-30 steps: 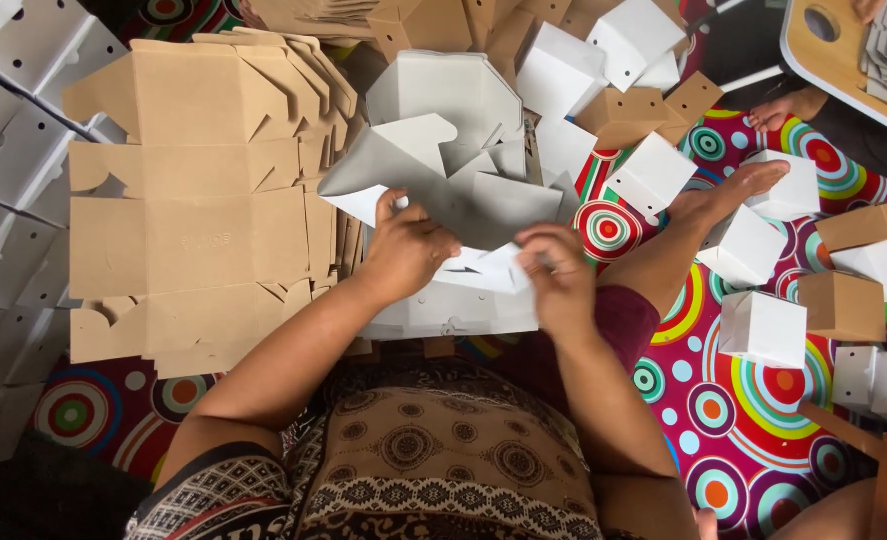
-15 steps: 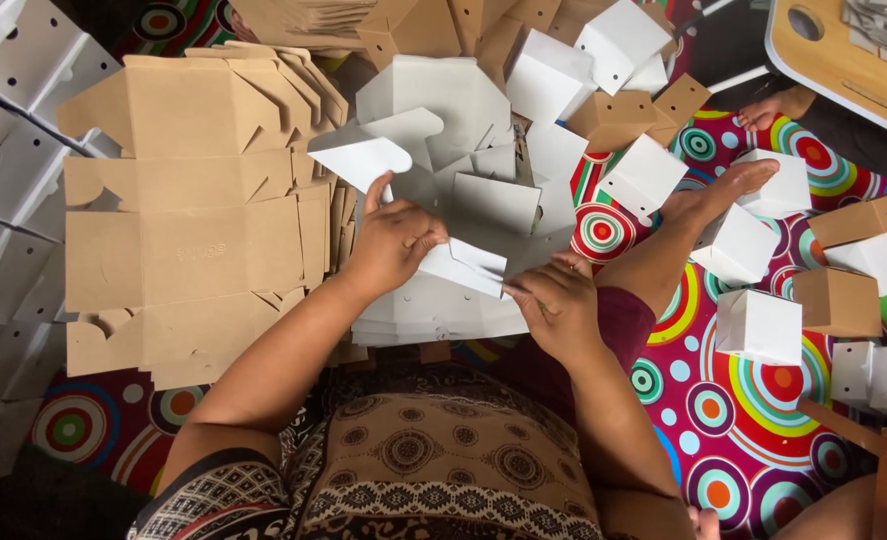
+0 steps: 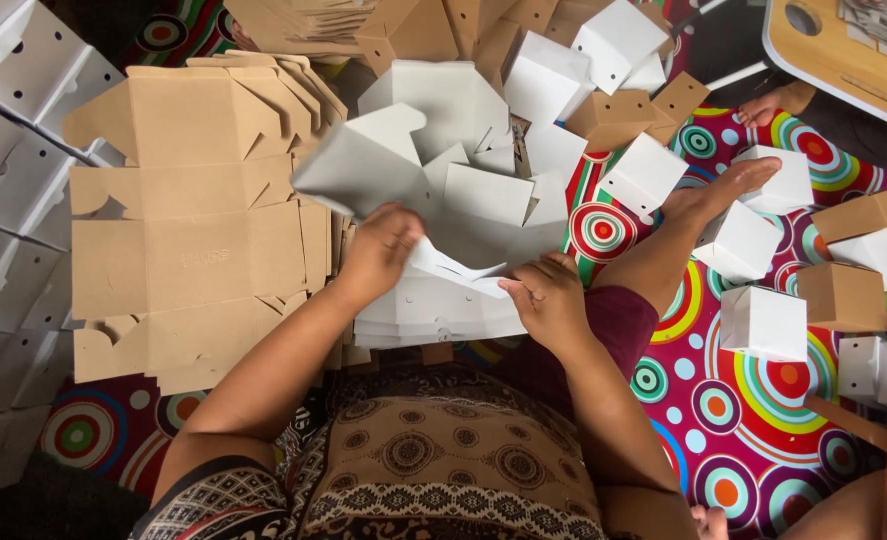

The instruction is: Assembling small white cardboard boxes from flat templates by folding them along creases.

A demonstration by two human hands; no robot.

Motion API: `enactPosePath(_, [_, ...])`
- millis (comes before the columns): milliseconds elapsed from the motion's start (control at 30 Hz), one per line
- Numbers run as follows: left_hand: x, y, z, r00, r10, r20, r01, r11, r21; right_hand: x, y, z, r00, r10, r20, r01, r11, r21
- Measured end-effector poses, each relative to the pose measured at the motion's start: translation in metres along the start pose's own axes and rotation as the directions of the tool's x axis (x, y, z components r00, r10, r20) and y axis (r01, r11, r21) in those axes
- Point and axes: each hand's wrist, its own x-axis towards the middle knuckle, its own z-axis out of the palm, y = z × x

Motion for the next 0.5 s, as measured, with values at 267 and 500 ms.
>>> enactPosePath(267, [0.066, 0.009, -0.021, 0.803, -0.039, -0.595, -0.199, 0.923, -0.33, -0.01, -0.033, -0.008, 0.908, -0.217, -0.358, 0.196, 0.976, -0.095])
enactPosePath(500, [0.126, 0.024, -0.036, 0.792, 0.178, -0.583, -0.471, 0.787, -0.399, 0.0, -0.09, 0.015, 0.864, -0.435, -0.252, 0.403, 0.899, -0.171])
